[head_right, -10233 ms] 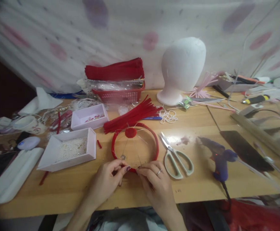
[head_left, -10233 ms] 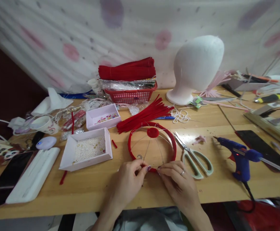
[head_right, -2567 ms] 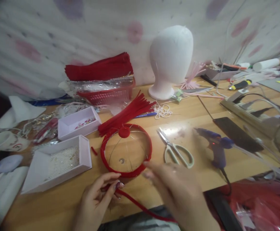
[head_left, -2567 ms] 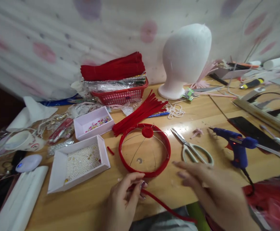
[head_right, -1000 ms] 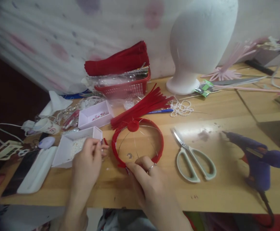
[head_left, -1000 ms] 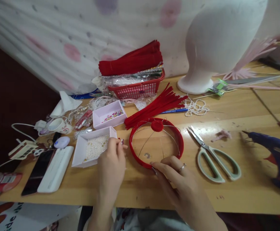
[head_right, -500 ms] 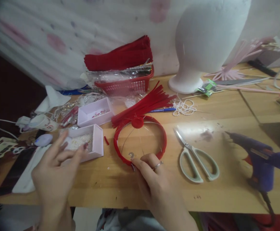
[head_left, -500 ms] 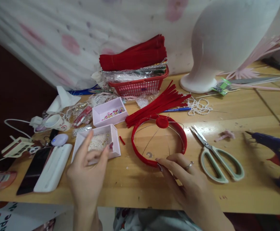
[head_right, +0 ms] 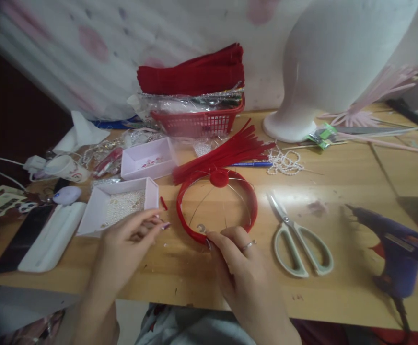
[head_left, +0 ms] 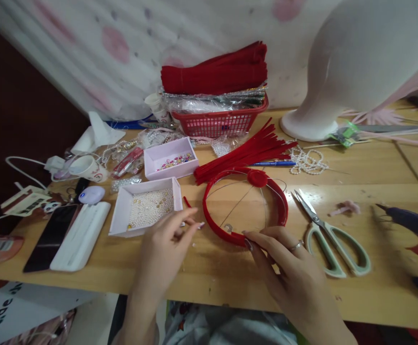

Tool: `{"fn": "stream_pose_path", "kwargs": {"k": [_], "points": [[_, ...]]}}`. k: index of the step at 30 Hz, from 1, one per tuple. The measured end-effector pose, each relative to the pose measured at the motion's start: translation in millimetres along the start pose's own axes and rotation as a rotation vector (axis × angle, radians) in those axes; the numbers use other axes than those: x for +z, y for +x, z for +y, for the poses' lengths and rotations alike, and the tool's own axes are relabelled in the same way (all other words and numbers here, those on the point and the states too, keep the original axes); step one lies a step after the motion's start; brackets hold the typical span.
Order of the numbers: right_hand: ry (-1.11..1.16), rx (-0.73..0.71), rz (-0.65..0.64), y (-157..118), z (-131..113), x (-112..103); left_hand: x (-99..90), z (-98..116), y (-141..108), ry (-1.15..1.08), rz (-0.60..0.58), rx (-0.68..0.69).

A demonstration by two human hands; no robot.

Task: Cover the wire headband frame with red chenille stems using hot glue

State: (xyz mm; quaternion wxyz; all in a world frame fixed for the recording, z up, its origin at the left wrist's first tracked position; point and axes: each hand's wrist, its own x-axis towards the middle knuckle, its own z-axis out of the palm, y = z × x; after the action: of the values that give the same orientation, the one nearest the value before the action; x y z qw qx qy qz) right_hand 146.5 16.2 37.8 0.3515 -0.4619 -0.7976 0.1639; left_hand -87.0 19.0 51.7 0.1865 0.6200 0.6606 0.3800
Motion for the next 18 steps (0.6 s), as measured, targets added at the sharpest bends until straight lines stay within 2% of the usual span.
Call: {"fn": "stream_pose_path", "kwargs": {"k": [4,7,15,18], "points": [[-0.018,-0.018,-0.009,1,-1,-1,22.6,0,-2,0.196,-0.192,0.043],[-0.039,-0.01,-0.002,3,-3,-2,32.8,1,-1,0.244,-0.252,0.04],[-0.077,-0.007,-0.038,2,1,-4,30.9,3,3,0.182,-0.217,0.072],[-0.073,-0.004,-0.029,1,2,-4,22.7,9,-3,-0.143,-0.109,0.021]]}}
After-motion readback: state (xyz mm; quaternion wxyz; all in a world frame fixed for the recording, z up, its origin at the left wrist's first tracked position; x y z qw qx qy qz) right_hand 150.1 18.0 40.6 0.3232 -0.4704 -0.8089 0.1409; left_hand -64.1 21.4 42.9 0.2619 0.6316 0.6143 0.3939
